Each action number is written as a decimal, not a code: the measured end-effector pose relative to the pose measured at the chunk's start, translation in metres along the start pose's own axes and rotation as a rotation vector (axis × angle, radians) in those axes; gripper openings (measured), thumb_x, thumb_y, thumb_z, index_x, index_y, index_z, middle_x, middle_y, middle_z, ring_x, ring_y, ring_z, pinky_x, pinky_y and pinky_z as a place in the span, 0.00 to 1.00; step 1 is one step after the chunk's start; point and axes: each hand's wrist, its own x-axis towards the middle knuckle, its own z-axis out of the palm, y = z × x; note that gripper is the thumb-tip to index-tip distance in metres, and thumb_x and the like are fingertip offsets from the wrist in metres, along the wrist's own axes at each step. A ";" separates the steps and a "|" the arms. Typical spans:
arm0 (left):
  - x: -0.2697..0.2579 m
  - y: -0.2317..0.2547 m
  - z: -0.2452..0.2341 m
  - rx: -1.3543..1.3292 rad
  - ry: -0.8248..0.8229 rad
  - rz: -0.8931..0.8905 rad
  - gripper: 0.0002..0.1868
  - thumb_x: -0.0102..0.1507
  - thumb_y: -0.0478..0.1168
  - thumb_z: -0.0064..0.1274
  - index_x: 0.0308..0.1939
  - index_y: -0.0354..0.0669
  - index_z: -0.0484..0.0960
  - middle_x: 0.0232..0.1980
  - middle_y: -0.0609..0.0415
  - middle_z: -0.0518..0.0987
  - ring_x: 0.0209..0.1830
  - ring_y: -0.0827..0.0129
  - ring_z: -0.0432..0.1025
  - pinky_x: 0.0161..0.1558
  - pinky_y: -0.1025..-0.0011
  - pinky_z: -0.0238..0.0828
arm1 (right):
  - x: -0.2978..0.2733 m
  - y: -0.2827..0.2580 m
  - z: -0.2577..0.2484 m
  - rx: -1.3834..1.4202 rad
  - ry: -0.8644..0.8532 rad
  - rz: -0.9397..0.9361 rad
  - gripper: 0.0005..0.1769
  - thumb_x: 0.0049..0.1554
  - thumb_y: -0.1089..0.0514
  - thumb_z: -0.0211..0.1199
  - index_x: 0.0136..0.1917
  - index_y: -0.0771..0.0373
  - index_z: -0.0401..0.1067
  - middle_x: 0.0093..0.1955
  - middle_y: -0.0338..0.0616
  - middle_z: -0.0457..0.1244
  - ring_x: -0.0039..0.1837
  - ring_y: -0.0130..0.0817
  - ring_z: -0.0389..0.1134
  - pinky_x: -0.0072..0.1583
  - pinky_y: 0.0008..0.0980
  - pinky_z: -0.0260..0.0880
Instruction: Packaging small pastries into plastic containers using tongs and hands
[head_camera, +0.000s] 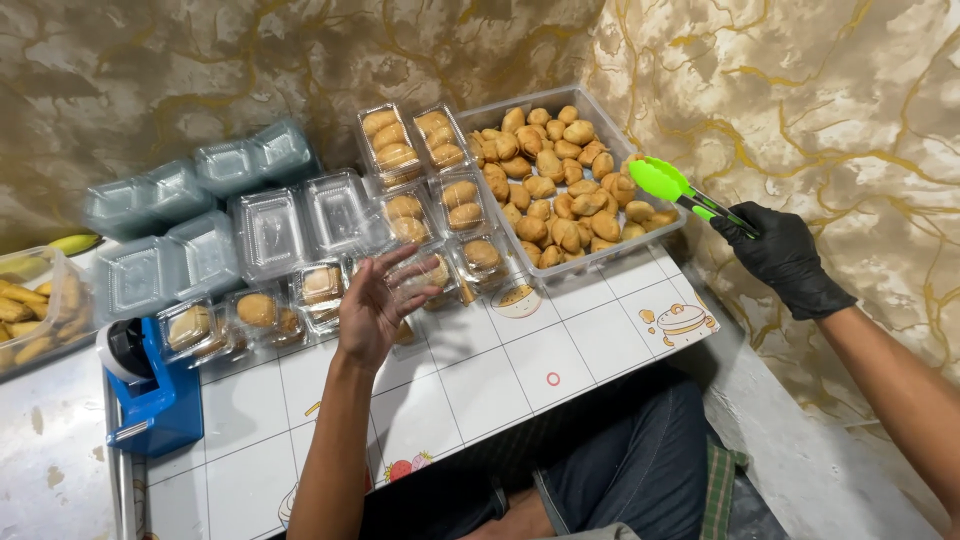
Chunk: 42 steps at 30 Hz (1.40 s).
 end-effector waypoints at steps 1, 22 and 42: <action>-0.001 0.001 0.006 0.000 0.000 0.004 0.35 0.73 0.55 0.23 0.68 0.29 0.69 0.59 0.28 0.78 0.39 0.53 0.80 0.44 0.67 0.82 | -0.004 -0.007 -0.003 0.001 0.003 -0.003 0.18 0.66 0.38 0.60 0.49 0.53 0.75 0.33 0.48 0.64 0.38 0.51 0.66 0.40 0.45 0.60; 0.013 -0.074 -0.019 0.063 -0.146 -0.181 0.32 0.72 0.49 0.32 0.73 0.29 0.63 0.62 0.31 0.75 0.56 0.42 0.76 0.58 0.58 0.74 | -0.063 -0.205 -0.021 -0.338 0.443 -0.873 0.25 0.60 0.38 0.56 0.61 0.55 0.75 0.36 0.38 0.63 0.30 0.39 0.64 0.37 0.34 0.69; 0.006 -0.049 0.003 0.081 0.074 -0.278 0.26 0.72 0.47 0.34 0.67 0.35 0.74 0.57 0.37 0.79 0.47 0.58 0.77 0.44 0.70 0.80 | -0.035 -0.209 -0.062 -0.355 0.322 -1.055 0.39 0.57 0.30 0.62 0.69 0.60 0.70 0.48 0.38 0.69 0.39 0.33 0.70 0.35 0.34 0.67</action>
